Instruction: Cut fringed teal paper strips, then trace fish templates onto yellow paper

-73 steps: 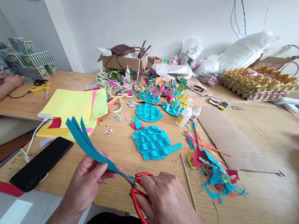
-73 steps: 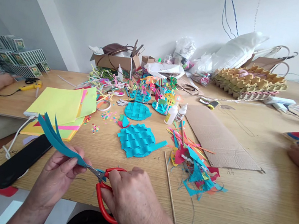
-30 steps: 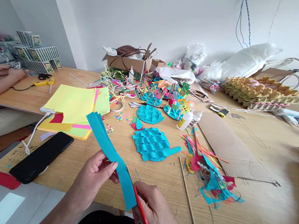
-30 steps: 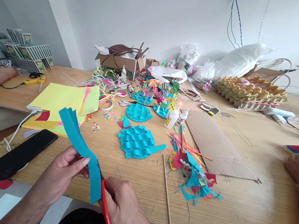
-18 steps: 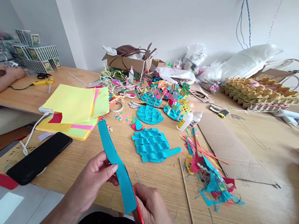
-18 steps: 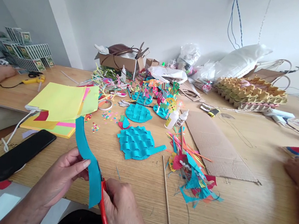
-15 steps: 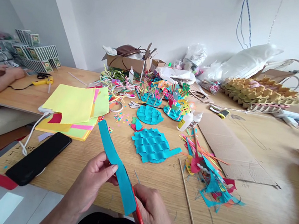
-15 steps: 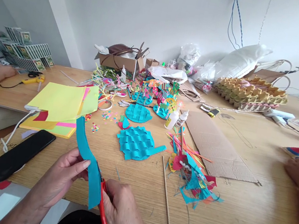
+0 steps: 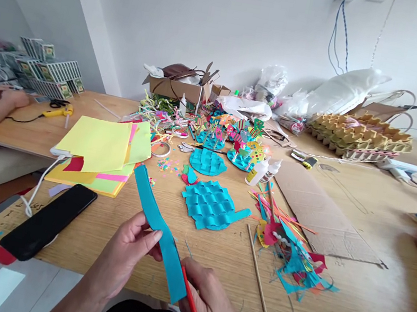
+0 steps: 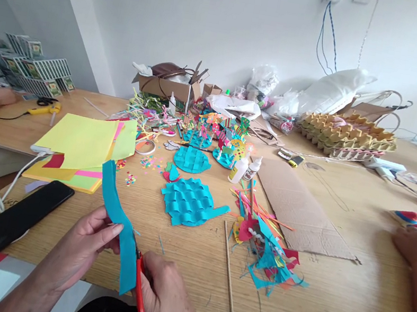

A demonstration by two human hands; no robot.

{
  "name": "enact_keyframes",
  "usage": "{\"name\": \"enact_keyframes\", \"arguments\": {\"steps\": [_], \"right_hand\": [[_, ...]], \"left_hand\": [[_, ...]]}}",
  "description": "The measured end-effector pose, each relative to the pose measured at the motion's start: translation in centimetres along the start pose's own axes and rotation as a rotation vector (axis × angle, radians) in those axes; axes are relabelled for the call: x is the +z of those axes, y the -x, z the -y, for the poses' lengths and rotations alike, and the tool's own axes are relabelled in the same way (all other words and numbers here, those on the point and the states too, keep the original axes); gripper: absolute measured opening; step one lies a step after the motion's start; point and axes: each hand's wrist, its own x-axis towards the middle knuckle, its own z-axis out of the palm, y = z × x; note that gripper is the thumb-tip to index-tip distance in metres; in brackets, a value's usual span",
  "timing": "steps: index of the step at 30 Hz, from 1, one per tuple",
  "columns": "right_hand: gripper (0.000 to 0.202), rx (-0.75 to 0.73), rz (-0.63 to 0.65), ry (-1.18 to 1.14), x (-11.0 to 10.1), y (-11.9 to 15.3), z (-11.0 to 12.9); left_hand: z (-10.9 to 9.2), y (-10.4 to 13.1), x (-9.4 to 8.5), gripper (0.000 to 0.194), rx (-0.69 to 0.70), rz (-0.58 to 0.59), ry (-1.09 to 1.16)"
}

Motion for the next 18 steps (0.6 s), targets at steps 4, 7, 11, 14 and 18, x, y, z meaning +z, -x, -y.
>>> {"name": "enact_keyframes", "arguments": {"steps": [4, 7, 11, 14, 18], "right_hand": [[0.04, 0.006, 0.027, -0.052, -0.2, 0.1, 0.5], [0.036, 0.009, 0.004, -0.079, -0.2, 0.2, 0.6], [0.038, 0.019, -0.022, -0.1, 0.0, 0.3, 0.3], [0.038, 0.014, -0.042, -0.121, 0.2, 0.3, -0.1], [0.038, -0.013, -0.07, -0.133, 0.5, 0.2, -0.7]], "left_hand": [[0.1, 0.0, 0.0, 0.009, 0.006, 0.013, -0.013], [0.2, 0.0, 0.2, 0.007, 0.009, 0.042, -0.032], [0.3, 0.1, 0.3, 0.007, 0.003, 0.07, -0.025], [0.3, 0.1, 0.4, 0.007, -0.006, 0.069, -0.015], [0.3, 0.1, 0.4, 0.009, -0.023, 0.055, 0.001]]}}
